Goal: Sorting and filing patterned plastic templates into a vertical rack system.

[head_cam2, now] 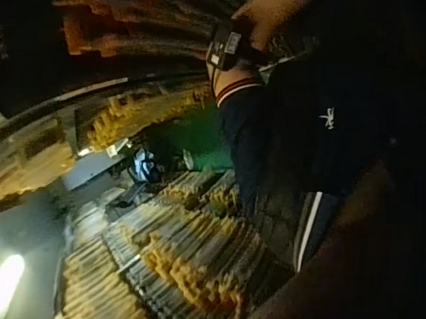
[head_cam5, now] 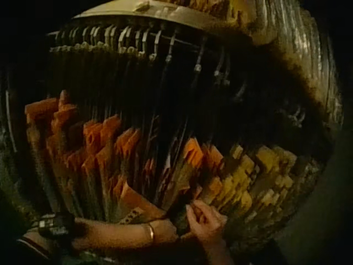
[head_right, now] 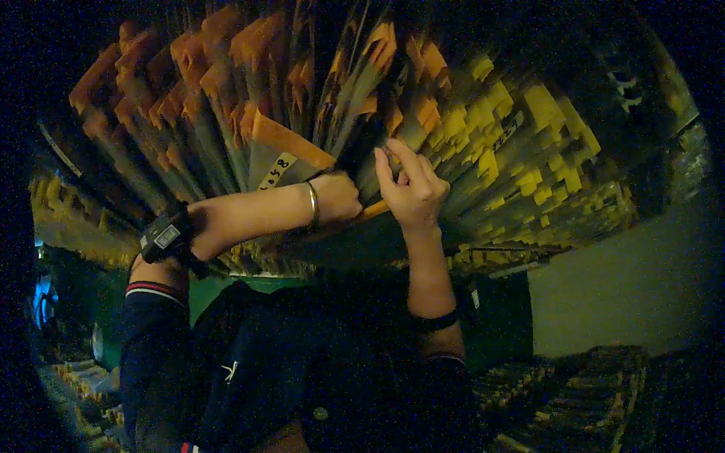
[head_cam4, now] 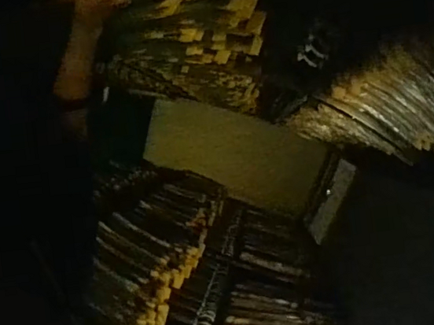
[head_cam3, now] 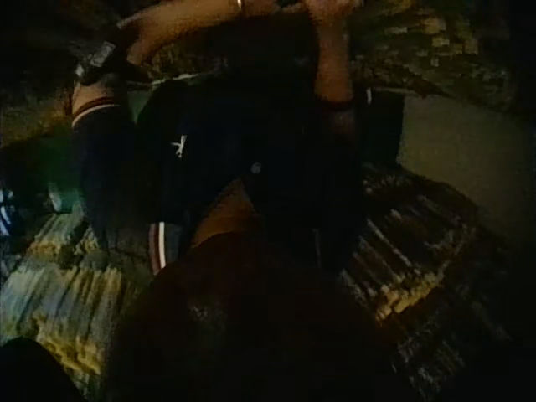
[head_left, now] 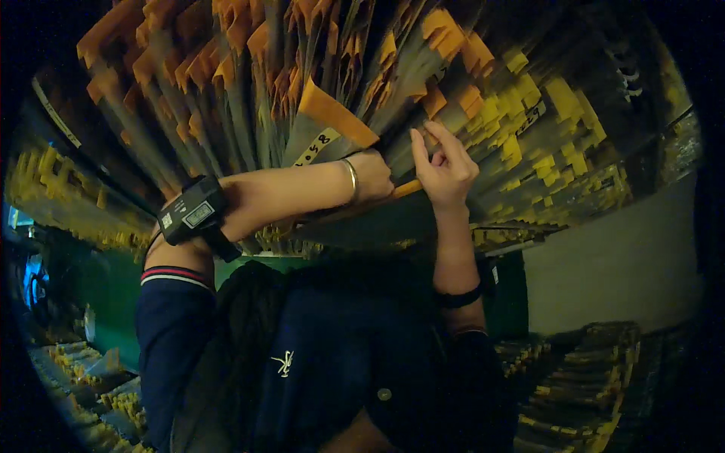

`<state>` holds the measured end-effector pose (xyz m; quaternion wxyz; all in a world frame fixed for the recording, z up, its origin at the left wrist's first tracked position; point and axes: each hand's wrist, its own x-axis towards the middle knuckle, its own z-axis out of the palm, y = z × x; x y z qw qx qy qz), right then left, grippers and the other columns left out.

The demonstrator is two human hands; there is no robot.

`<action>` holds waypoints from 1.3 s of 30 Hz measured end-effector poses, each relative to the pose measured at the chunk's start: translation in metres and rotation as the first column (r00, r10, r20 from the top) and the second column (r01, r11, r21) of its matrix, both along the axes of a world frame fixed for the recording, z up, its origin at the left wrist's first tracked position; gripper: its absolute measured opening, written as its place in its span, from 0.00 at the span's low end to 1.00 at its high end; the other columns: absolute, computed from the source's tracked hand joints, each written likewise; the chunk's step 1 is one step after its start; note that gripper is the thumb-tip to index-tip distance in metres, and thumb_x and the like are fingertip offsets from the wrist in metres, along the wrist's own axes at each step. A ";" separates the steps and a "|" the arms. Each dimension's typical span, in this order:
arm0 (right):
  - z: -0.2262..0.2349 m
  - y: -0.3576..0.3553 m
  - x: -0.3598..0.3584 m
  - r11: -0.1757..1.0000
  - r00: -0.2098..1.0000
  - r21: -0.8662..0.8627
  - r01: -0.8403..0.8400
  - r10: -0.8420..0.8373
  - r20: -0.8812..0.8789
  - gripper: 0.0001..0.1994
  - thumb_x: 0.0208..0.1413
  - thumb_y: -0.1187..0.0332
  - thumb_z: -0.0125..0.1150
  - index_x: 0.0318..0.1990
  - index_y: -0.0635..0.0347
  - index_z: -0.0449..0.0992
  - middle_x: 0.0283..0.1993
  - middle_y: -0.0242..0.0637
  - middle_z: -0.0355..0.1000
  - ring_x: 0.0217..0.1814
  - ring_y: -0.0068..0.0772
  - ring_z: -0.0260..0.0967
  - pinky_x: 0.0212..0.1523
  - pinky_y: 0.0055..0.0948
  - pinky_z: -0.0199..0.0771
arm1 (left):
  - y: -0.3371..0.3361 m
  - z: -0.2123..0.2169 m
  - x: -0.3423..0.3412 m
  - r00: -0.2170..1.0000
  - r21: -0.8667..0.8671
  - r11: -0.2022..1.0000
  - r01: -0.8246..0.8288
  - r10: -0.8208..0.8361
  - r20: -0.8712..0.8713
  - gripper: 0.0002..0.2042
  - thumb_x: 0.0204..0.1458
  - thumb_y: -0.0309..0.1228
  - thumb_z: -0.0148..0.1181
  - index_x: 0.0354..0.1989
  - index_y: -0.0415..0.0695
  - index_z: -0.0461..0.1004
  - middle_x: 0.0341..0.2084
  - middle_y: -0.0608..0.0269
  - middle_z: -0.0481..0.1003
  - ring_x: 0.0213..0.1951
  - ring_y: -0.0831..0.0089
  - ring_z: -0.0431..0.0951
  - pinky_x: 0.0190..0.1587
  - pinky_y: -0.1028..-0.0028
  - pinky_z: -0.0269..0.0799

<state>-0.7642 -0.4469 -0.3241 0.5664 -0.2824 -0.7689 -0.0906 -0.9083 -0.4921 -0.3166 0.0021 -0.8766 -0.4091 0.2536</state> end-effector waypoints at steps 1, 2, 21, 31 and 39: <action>0.001 -0.001 0.000 1.000 1.000 0.003 0.002 -0.003 0.019 0.10 0.41 0.71 0.69 0.34 0.56 0.78 0.19 0.31 0.69 0.11 0.17 0.56 0.12 0.20 0.57 | 0.001 0.000 -0.002 0.999 -0.047 0.999 -0.027 0.028 0.036 0.15 0.40 0.40 0.61 0.33 0.43 0.78 0.32 0.53 0.77 0.42 0.61 0.76 0.49 0.65 0.66; 0.004 -0.003 -0.001 1.000 1.000 0.007 0.011 -0.011 0.018 0.10 0.41 0.71 0.69 0.34 0.56 0.78 0.19 0.31 0.69 0.11 0.17 0.56 0.12 0.20 0.57 | 0.000 0.000 -0.007 0.996 -0.081 0.996 -0.043 0.049 0.072 0.16 0.40 0.41 0.62 0.33 0.42 0.78 0.31 0.52 0.77 0.41 0.60 0.76 0.48 0.64 0.67; -0.062 -0.089 0.143 0.149 0.934 -0.974 0.172 0.290 0.210 0.21 0.52 0.58 0.61 0.47 0.65 0.71 0.38 0.41 0.74 0.40 0.30 0.69 0.42 0.33 0.70 | 0.001 0.007 -0.013 0.917 -0.200 0.963 -0.183 0.240 0.317 0.16 0.46 0.46 0.61 0.37 0.49 0.80 0.39 0.51 0.76 0.47 0.56 0.74 0.50 0.65 0.66; 0.008 -0.238 0.200 0.711 0.927 -0.664 0.231 0.046 0.372 0.11 0.50 0.76 0.52 0.41 0.64 0.76 0.41 0.47 0.75 0.42 0.44 0.75 0.44 0.36 0.73 | 0.001 -0.072 -0.061 0.950 0.474 0.826 0.305 -0.300 -0.089 0.16 0.52 0.36 0.46 0.46 0.41 0.68 0.38 0.54 0.73 0.44 0.63 0.73 0.50 0.68 0.63; 0.093 -0.365 0.212 0.652 0.916 -0.644 0.401 -0.290 0.278 0.15 0.49 0.71 0.50 0.42 0.68 0.75 0.41 0.47 0.76 0.43 0.36 0.75 0.44 0.29 0.72 | -0.026 -0.079 -0.022 0.859 0.332 0.838 0.433 -0.271 -0.435 0.17 0.56 0.37 0.44 0.47 0.40 0.69 0.33 0.56 0.73 0.41 0.63 0.72 0.51 0.64 0.61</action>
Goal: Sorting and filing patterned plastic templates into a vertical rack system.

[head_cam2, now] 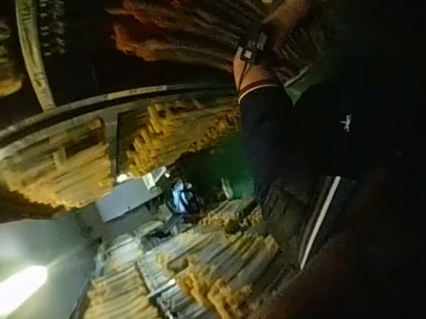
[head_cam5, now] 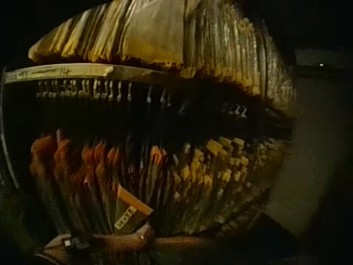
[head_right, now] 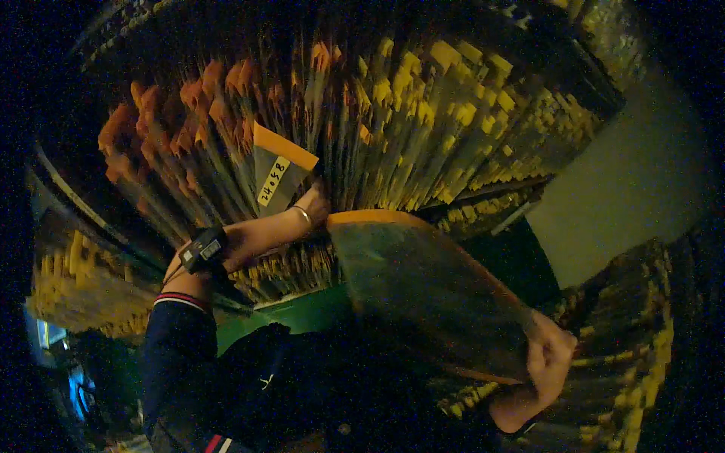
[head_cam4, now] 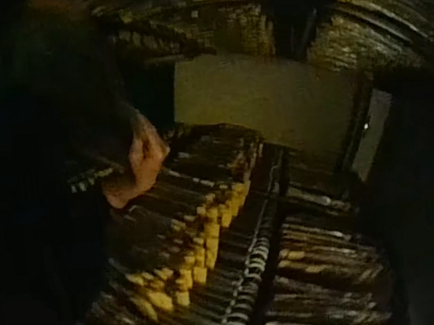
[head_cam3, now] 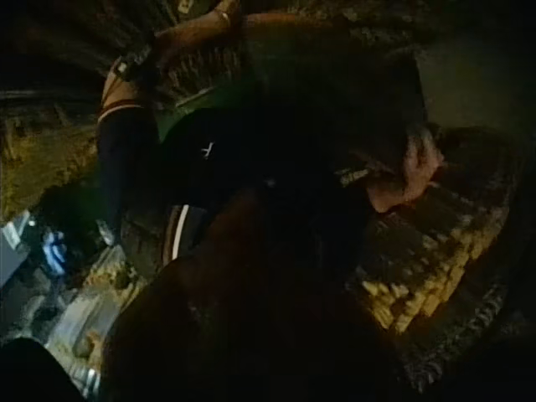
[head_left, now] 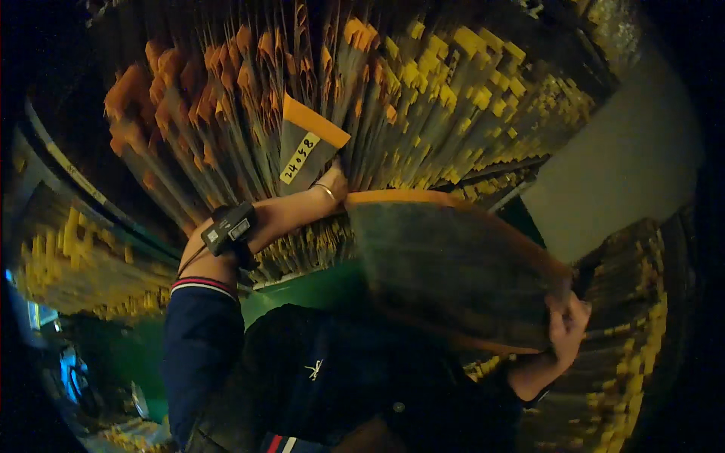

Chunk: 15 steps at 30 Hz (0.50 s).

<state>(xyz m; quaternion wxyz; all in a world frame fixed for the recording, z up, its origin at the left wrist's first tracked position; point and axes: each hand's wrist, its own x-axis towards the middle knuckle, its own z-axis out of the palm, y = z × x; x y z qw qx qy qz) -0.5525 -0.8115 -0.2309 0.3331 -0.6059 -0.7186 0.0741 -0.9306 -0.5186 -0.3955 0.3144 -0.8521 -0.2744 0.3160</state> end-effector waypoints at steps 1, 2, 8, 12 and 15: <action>0.000 -0.011 -0.001 0.994 0.999 0.109 0.013 -0.018 0.046 0.14 0.48 0.71 0.50 0.42 0.68 0.75 0.39 0.47 0.76 0.42 0.35 0.75 0.44 0.28 0.72 | 0.004 -0.003 0.000 0.999 -0.002 1.000 0.014 -0.014 -0.033 0.17 0.57 0.37 0.44 0.48 0.40 0.69 0.32 0.56 0.73 0.41 0.64 0.72 0.51 0.63 0.60; 0.003 -0.017 -0.011 0.982 0.994 0.185 0.037 -0.055 0.093 0.13 0.49 0.72 0.50 0.40 0.68 0.75 0.35 0.46 0.76 0.36 0.31 0.74 0.38 0.26 0.72 | 0.007 -0.009 -0.004 0.998 -0.008 1.000 0.020 -0.021 -0.058 0.17 0.57 0.38 0.44 0.48 0.39 0.69 0.31 0.56 0.73 0.41 0.64 0.72 0.51 0.63 0.60; 0.012 -0.019 -0.069 0.950 0.973 0.248 0.190 -0.215 0.079 0.09 0.51 0.73 0.53 0.37 0.69 0.74 0.22 0.38 0.68 0.21 0.21 0.59 0.22 0.24 0.58 | 0.044 -0.101 -0.029 0.384 -0.140 0.990 -0.020 0.137 0.913 0.18 0.59 0.36 0.41 0.53 0.42 0.66 0.37 0.58 0.72 0.45 0.63 0.69 0.53 0.63 0.58; 0.012 -0.002 -0.116 0.913 0.976 0.358 0.195 -0.218 0.023 0.09 0.50 0.76 0.53 0.38 0.70 0.74 0.21 0.35 0.67 0.20 0.18 0.55 0.20 0.22 0.53 | 0.046 -0.090 -0.026 0.953 0.187 0.982 0.002 -0.058 0.298 0.19 0.58 0.36 0.41 0.56 0.43 0.65 0.48 0.57 0.68 0.54 0.63 0.64 0.58 0.62 0.53; 0.016 0.020 -0.142 0.864 0.976 0.467 0.188 -0.218 0.009 0.11 0.48 0.78 0.53 0.41 0.70 0.74 0.25 0.38 0.71 0.21 0.17 0.61 0.22 0.19 0.59 | 0.040 -0.074 -0.022 0.990 0.220 0.974 0.053 -0.080 0.118 0.19 0.58 0.36 0.41 0.56 0.44 0.65 0.50 0.56 0.67 0.56 0.61 0.62 0.59 0.60 0.51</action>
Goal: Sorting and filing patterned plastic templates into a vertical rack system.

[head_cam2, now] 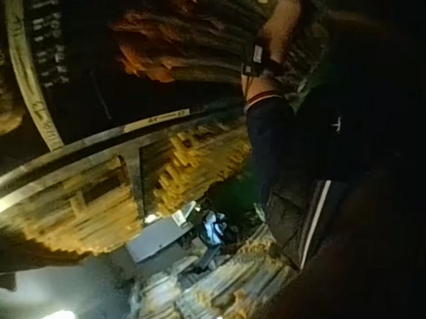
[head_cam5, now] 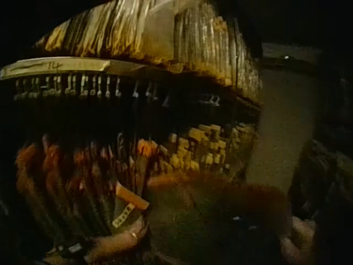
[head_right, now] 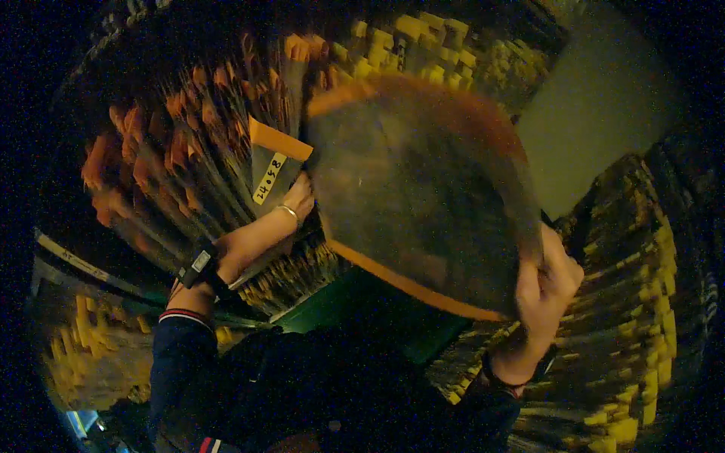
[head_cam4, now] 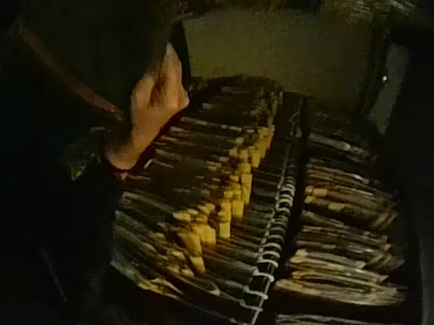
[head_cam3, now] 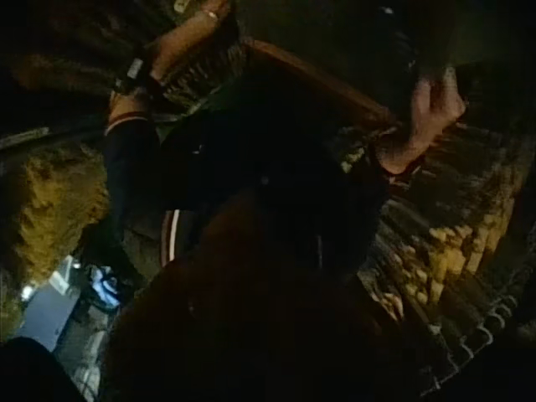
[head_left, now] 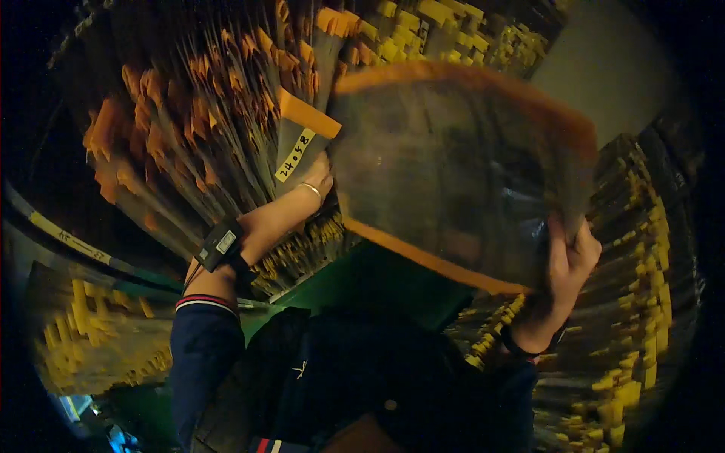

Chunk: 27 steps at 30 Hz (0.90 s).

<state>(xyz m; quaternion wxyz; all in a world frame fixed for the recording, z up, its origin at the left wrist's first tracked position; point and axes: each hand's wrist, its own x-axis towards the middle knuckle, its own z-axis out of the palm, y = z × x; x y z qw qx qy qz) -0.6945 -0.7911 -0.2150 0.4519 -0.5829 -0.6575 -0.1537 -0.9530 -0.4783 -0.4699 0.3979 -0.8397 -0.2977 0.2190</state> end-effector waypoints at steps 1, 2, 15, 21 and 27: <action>-0.001 0.005 -0.007 0.994 1.000 0.107 0.021 -0.021 0.001 0.12 0.47 0.79 0.53 0.41 0.70 0.74 0.26 0.39 0.73 0.22 0.18 0.63 0.23 0.19 0.61 | -0.001 0.003 0.002 0.999 0.014 1.000 0.007 -0.006 -0.041 0.19 0.57 0.36 0.42 0.56 0.44 0.65 0.51 0.56 0.66 0.57 0.61 0.61 0.60 0.59 0.50; -0.003 0.007 -0.013 0.989 0.997 0.126 0.074 -0.073 -0.011 0.13 0.46 0.81 0.53 0.42 0.70 0.74 0.28 0.41 0.74 0.23 0.21 0.67 0.26 0.20 0.66 | -0.001 0.006 0.004 0.996 0.022 1.000 0.015 -0.013 -0.084 0.19 0.57 0.35 0.42 0.56 0.44 0.66 0.52 0.56 0.66 0.57 0.60 0.61 0.60 0.58 0.50; -0.232 0.209 -0.109 0.920 0.972 0.325 0.218 -0.234 0.009 0.06 0.53 0.73 0.53 0.36 0.63 0.75 0.28 0.46 0.71 0.24 0.47 0.68 0.23 0.43 0.68 | -0.025 0.019 -0.016 0.993 -0.077 0.990 0.117 -0.114 0.034 0.15 0.50 0.36 0.48 0.43 0.46 0.76 0.50 0.56 0.70 0.59 0.58 0.61 0.64 0.56 0.43; -0.239 0.262 -0.157 0.907 0.992 -0.417 -0.064 0.011 -0.129 0.13 0.60 0.64 0.44 0.45 0.64 0.68 0.31 0.57 0.72 0.33 0.59 0.70 0.32 0.48 0.71 | -0.041 0.054 -0.004 0.993 -0.202 0.978 -0.045 0.022 -0.118 0.17 0.50 0.31 0.47 0.48 0.45 0.73 0.57 0.56 0.64 0.62 0.61 0.55 0.66 0.56 0.38; -0.209 0.253 -0.155 0.946 0.967 -0.255 -0.201 0.150 -0.207 0.10 0.58 0.67 0.48 0.43 0.63 0.70 0.23 0.51 0.72 0.27 0.59 0.71 0.33 0.51 0.72 | -0.006 -0.032 -0.026 0.984 0.052 0.989 0.137 -0.142 0.107 0.16 0.53 0.33 0.46 0.49 0.47 0.70 0.54 0.59 0.65 0.57 0.62 0.59 0.64 0.56 0.41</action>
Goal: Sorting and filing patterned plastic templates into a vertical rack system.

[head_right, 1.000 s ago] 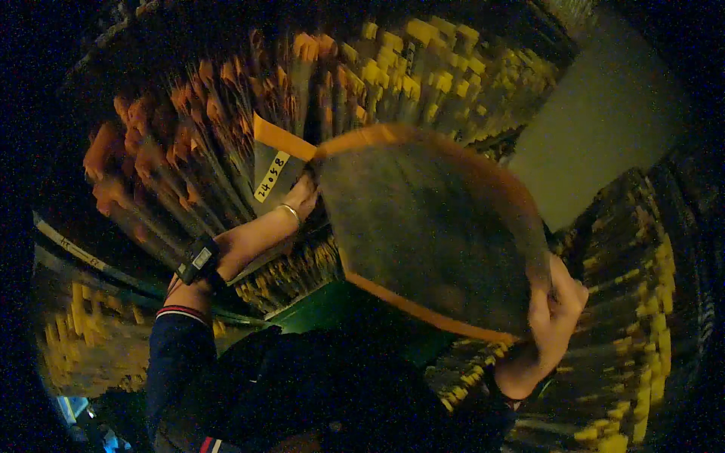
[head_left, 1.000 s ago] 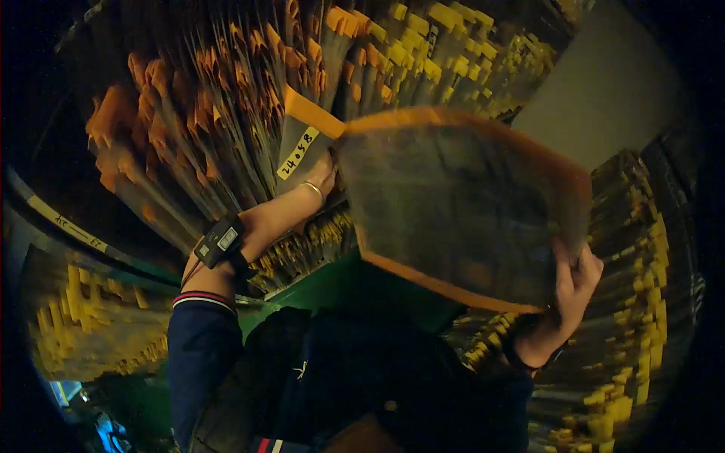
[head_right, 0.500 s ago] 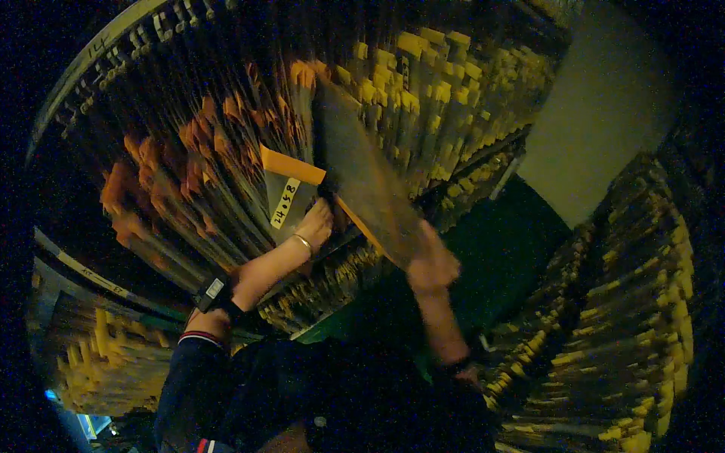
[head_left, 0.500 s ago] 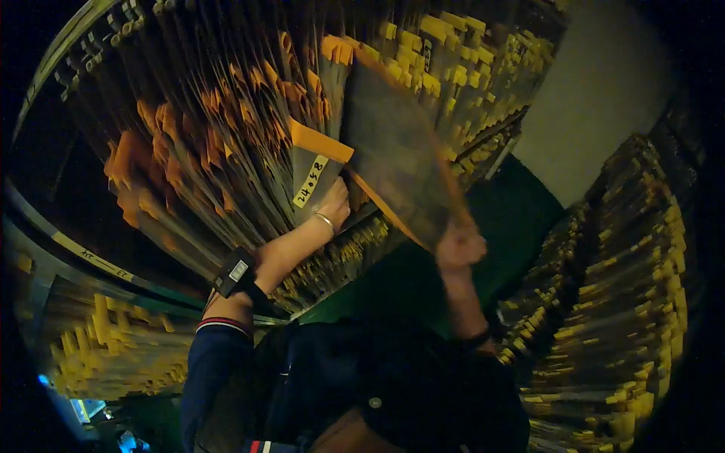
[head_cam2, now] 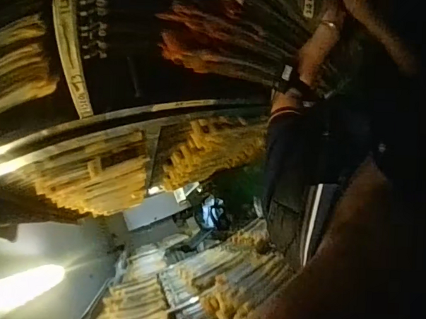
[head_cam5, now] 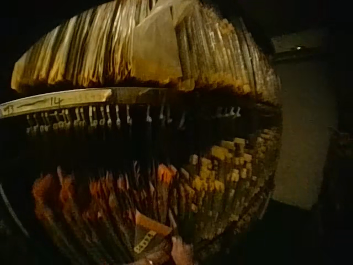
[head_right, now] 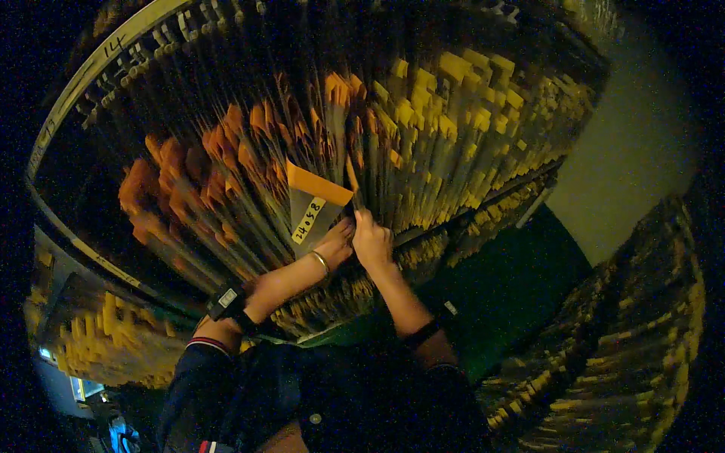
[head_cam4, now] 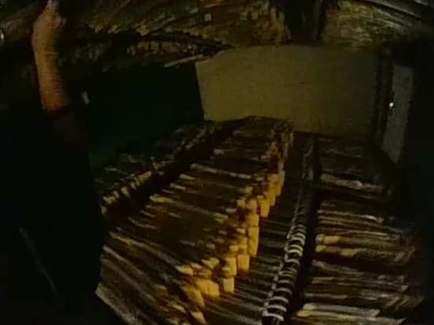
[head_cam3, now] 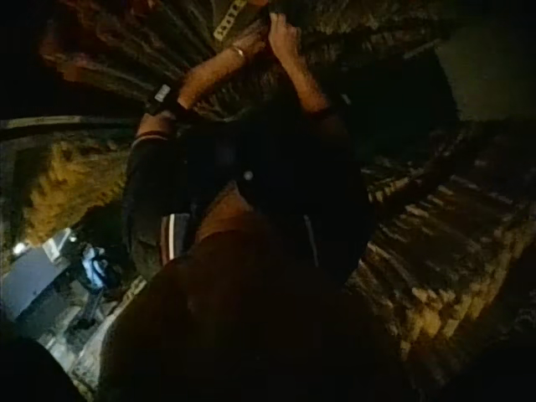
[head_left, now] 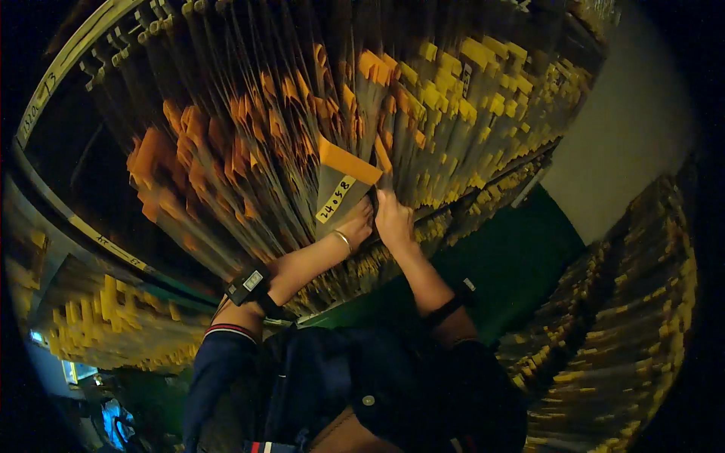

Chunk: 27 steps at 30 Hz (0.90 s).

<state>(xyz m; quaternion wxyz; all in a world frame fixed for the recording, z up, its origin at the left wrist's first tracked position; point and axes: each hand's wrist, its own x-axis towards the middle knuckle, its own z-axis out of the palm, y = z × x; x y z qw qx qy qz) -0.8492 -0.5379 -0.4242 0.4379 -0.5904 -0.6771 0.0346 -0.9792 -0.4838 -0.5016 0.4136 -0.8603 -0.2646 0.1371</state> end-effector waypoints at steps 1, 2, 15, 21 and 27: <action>0.003 0.005 -0.001 1.000 0.997 -0.016 0.024 -0.023 0.070 0.10 0.55 0.70 0.49 0.42 0.64 0.70 0.24 0.51 0.72 0.28 0.58 0.71 0.33 0.50 0.72 | -0.001 0.000 0.003 0.995 0.160 0.982 0.096 -0.099 0.012 0.15 0.53 0.35 0.46 0.44 0.48 0.77 0.49 0.59 0.71 0.54 0.62 0.64 0.62 0.55 0.43; 0.007 0.010 -0.003 0.998 0.989 -0.031 0.047 -0.042 0.139 0.10 0.52 0.73 0.50 0.42 0.64 0.70 0.24 0.51 0.73 0.29 0.57 0.71 0.33 0.49 0.72 | -0.002 0.001 0.007 0.999 -0.001 0.999 0.036 -0.036 -0.009 0.16 0.53 0.35 0.45 0.44 0.48 0.77 0.50 0.59 0.71 0.55 0.62 0.64 0.63 0.55 0.43; 0.030 0.021 -0.002 0.909 0.986 -0.416 -0.015 0.082 0.143 0.10 0.54 0.73 0.45 0.37 0.70 0.72 0.32 0.57 0.72 0.37 0.61 0.70 0.37 0.49 0.72 | -0.031 0.015 0.011 0.792 -0.332 0.917 0.221 0.030 0.609 0.17 0.47 0.34 0.53 0.45 0.44 0.74 0.49 0.56 0.70 0.54 0.58 0.64 0.58 0.58 0.51; 0.041 -0.039 -0.029 0.789 0.931 0.589 -0.176 0.327 -0.160 0.10 0.49 0.81 0.55 0.41 0.64 0.69 0.38 0.46 0.72 0.39 0.45 0.71 0.36 0.37 0.72 | -0.114 0.080 -0.036 0.708 -0.609 0.684 0.402 0.190 0.680 0.20 0.47 0.45 0.59 0.43 0.43 0.73 0.40 0.53 0.73 0.43 0.51 0.72 0.44 0.59 0.69; 0.038 -0.040 -0.091 0.496 0.578 0.515 -0.699 0.816 -0.002 0.12 0.46 0.86 0.55 0.39 0.63 0.69 0.39 0.43 0.70 0.36 0.38 0.70 0.36 0.30 0.73 | -0.154 0.072 -0.108 0.561 -0.906 0.402 0.131 0.724 0.402 0.22 0.47 0.48 0.59 0.45 0.45 0.73 0.36 0.52 0.75 0.37 0.51 0.75 0.39 0.56 0.71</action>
